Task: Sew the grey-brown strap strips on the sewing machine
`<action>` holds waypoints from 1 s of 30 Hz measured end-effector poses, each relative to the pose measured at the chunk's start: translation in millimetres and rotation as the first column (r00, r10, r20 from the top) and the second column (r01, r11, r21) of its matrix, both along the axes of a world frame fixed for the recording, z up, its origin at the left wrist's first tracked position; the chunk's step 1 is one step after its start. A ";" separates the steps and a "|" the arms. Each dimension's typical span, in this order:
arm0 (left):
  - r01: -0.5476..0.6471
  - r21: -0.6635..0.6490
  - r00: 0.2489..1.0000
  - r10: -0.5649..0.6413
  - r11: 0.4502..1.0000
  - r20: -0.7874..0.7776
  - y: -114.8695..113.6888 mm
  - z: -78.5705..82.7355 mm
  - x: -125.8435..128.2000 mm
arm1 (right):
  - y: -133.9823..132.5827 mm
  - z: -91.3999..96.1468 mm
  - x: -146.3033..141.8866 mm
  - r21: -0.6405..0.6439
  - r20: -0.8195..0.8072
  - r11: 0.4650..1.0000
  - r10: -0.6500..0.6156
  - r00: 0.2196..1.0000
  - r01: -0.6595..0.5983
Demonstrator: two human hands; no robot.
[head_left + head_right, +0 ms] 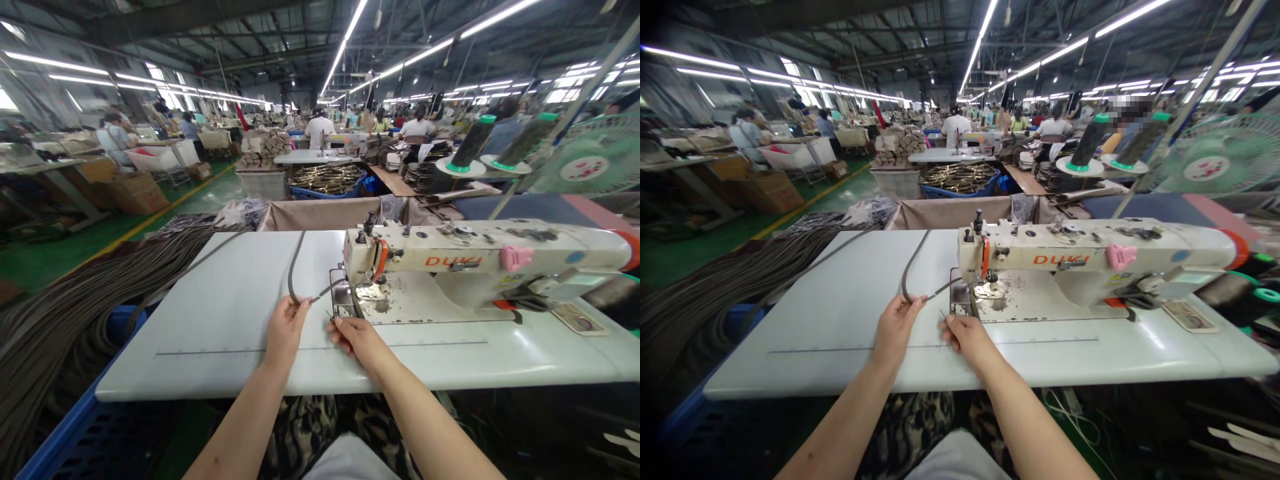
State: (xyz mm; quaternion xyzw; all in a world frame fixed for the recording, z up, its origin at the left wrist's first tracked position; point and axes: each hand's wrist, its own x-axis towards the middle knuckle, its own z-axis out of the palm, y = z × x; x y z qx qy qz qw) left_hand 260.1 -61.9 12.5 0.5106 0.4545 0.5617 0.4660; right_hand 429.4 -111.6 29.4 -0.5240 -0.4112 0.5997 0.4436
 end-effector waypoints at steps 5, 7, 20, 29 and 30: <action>-0.013 0.056 0.994 0.019 0.998 -0.111 -24.1 2.2 -14.5 | 13.9 0.4 -10.0 -0.006 -0.055 0.999 0.051 0.997 -0.051; -0.028 0.048 0.993 0.033 0.998 -0.111 -31.4 1.0 -19.5 | 17.1 2.3 -13.6 -0.003 -0.061 0.996 0.089 0.994 -0.089; -0.078 -0.004 0.996 0.078 0.997 -0.050 -50.0 8.2 -38.2 | 9.1 13.6 -16.4 0.227 0.315 0.970 0.008 0.949 -0.083; -0.044 -0.090 0.977 0.024 0.995 -0.212 -30.2 1.5 -85.8 | -32.8 2.0 25.0 0.279 0.960 0.946 -0.280 0.015 -0.163; -0.031 -0.135 0.968 -0.004 0.990 -0.252 -27.2 0.8 -93.4 | -35.9 -0.6 27.9 0.238 0.971 0.957 -0.241 0.007 -0.167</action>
